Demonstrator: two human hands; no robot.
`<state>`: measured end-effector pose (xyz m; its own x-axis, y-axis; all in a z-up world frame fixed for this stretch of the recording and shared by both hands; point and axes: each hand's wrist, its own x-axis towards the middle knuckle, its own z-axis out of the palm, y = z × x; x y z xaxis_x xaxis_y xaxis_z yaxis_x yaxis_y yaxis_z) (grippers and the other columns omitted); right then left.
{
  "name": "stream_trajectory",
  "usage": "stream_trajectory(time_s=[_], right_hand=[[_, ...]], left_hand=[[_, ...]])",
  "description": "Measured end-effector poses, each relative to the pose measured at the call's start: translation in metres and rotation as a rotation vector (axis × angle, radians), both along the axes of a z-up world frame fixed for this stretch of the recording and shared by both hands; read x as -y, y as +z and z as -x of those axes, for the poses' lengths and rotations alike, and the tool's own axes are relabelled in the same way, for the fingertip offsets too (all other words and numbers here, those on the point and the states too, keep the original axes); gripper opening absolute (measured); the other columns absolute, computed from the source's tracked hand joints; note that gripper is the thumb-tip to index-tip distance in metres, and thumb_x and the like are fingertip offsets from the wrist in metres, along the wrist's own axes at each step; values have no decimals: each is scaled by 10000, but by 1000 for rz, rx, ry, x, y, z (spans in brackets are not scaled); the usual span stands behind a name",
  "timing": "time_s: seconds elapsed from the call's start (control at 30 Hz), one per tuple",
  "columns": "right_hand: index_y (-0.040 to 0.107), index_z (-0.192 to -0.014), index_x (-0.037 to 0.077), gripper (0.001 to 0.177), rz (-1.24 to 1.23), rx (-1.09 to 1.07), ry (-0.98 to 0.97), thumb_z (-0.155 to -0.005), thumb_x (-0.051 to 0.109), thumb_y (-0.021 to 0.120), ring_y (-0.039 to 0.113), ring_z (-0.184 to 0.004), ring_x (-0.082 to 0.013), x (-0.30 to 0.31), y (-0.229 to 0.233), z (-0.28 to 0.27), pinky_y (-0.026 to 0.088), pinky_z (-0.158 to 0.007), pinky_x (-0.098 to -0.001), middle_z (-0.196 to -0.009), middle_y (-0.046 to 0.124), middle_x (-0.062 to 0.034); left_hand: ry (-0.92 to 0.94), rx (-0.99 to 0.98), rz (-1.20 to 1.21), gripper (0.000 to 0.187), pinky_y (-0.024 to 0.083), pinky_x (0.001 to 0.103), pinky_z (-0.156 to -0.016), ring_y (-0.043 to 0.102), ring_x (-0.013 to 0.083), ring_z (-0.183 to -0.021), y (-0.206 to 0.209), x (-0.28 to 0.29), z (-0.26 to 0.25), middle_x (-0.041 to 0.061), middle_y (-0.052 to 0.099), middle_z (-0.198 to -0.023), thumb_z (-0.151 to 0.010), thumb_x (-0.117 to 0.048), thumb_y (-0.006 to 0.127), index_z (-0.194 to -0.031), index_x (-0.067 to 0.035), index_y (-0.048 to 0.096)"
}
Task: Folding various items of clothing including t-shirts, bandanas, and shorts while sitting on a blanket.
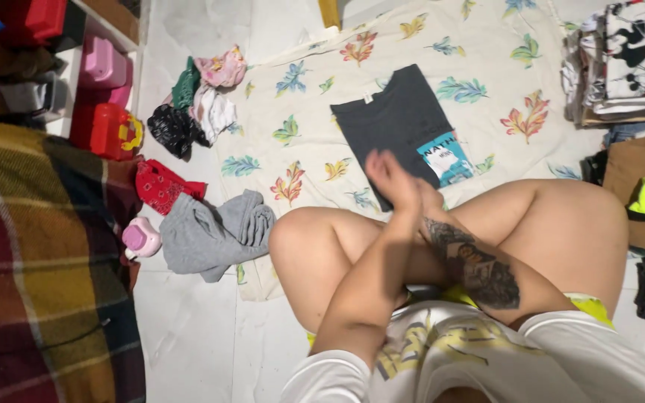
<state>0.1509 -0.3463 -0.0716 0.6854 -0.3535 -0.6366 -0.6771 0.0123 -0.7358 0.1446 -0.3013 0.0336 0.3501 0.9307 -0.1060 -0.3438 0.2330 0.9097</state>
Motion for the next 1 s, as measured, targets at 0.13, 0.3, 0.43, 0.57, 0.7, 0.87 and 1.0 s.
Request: stream_trajectory(time_s=[0.13, 0.3, 0.43, 0.57, 0.7, 0.87, 1.0], right_hand=[[569, -1291, -99, 573, -94, 201, 210, -864, 230, 764, 689, -1031, -333, 24, 59, -13, 583, -800, -415, -1162, 684, -239], [493, -1283, -37, 424, -593, 421, 136, -890, 37, 633, 679, -892, -287, 45, 174, -8, 581, -640, -385, -1065, 660, -170], [488, -1302, -1, 423, -788, 540, 310, -897, -44, 604, 715, -987, -231, 101, 238, -8, 630, -824, -351, -1129, 682, -123], [557, -1315, 14, 420, -608, 381, 550, -900, -14, 615, 706, -979, -193, 197, 271, -31, 585, -845, -338, -1152, 704, -99], [597, -1294, 28, 397, -358, 378, 644, -901, 17, 646, 687, -960, -176, 282, 286, -63, 571, -850, -329, -1129, 708, -89], [605, -1291, -8, 345, -169, 435, 631, -951, 39, 647, 671, -964, -183, 362, 292, -71, 552, -845, -328, -1134, 703, -98], [596, -1280, -19, 353, -134, 201, 529, -955, 107, 652, 669, -916, -233, 403, 234, -34, 547, -786, -369, -1072, 701, -120]], left_hand=[[240, -350, 412, 356, 550, 367, -896, 667, 237, -1006, -64, 36, 10, 135, 709, -1143, -1024, -240, 513, -1198, 48, 629], [-296, 72, 853, 296, 564, 407, -866, 674, 258, -951, -91, 50, 3, 124, 698, -1106, -1035, -256, 509, -1165, -46, 674], [-577, 237, 921, 284, 561, 414, -878, 676, 264, -969, -8, 39, 17, 119, 695, -1123, -1038, -270, 535, -1180, -67, 674], [-803, 277, 870, 322, 562, 419, -908, 676, 275, -1011, 81, 27, 27, 135, 692, -1146, -1011, -276, 561, -1212, -43, 656], [-1054, 309, 822, 373, 563, 424, -938, 676, 287, -1052, 162, 32, 25, 152, 690, -1170, -983, -282, 588, -1244, -20, 637], [-1295, 339, 789, 434, 564, 429, -967, 676, 299, -1094, 24, 23, 9, 169, 687, -1193, -955, -289, 615, -1276, 4, 618], [-1556, -119, 662, 344, 601, 396, -863, 720, 265, -984, 30, 32, 20, 176, 718, -1137, -981, -104, 696, -1285, 47, 645]])
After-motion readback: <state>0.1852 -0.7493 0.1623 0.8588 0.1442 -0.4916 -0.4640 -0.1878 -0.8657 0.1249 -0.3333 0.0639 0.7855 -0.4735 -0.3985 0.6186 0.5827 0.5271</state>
